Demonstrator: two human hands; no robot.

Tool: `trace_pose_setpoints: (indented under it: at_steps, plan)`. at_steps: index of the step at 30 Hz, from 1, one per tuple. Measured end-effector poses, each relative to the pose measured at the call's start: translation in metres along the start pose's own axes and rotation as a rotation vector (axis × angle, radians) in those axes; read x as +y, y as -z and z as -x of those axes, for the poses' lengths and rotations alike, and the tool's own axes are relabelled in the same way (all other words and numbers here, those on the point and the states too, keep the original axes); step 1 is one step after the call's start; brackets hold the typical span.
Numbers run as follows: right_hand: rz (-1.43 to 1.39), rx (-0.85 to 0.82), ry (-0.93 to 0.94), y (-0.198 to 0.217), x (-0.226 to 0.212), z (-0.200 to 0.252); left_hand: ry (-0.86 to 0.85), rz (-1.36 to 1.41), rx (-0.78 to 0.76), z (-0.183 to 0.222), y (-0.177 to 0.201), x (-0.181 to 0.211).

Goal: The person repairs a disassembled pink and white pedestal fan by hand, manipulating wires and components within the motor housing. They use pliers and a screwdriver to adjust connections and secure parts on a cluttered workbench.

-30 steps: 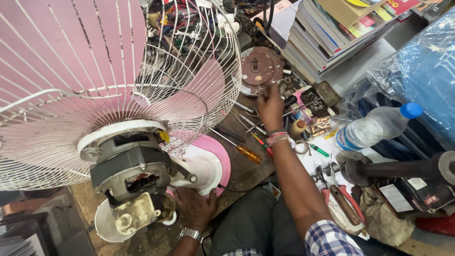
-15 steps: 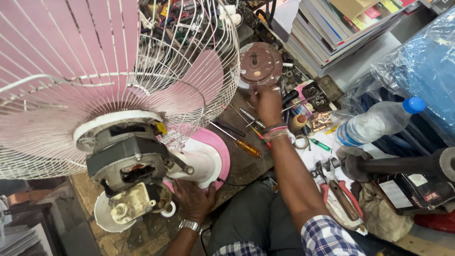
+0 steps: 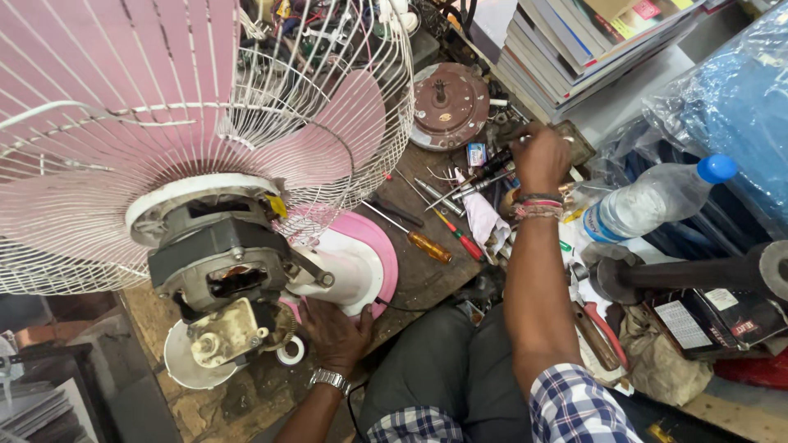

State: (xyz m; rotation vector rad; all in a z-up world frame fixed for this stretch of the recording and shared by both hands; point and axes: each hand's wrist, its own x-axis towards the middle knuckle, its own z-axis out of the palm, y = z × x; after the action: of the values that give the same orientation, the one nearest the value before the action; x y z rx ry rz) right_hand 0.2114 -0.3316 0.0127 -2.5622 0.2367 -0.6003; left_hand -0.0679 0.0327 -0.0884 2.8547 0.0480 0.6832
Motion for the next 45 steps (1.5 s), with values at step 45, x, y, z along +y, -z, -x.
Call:
trace_pose_setpoints:
  at_steps: [45]
  plan:
    - [0.347, -0.735, 0.124, -0.025, -0.043, 0.105, -0.033, -0.026, 0.024, 0.004, -0.001, -0.002]
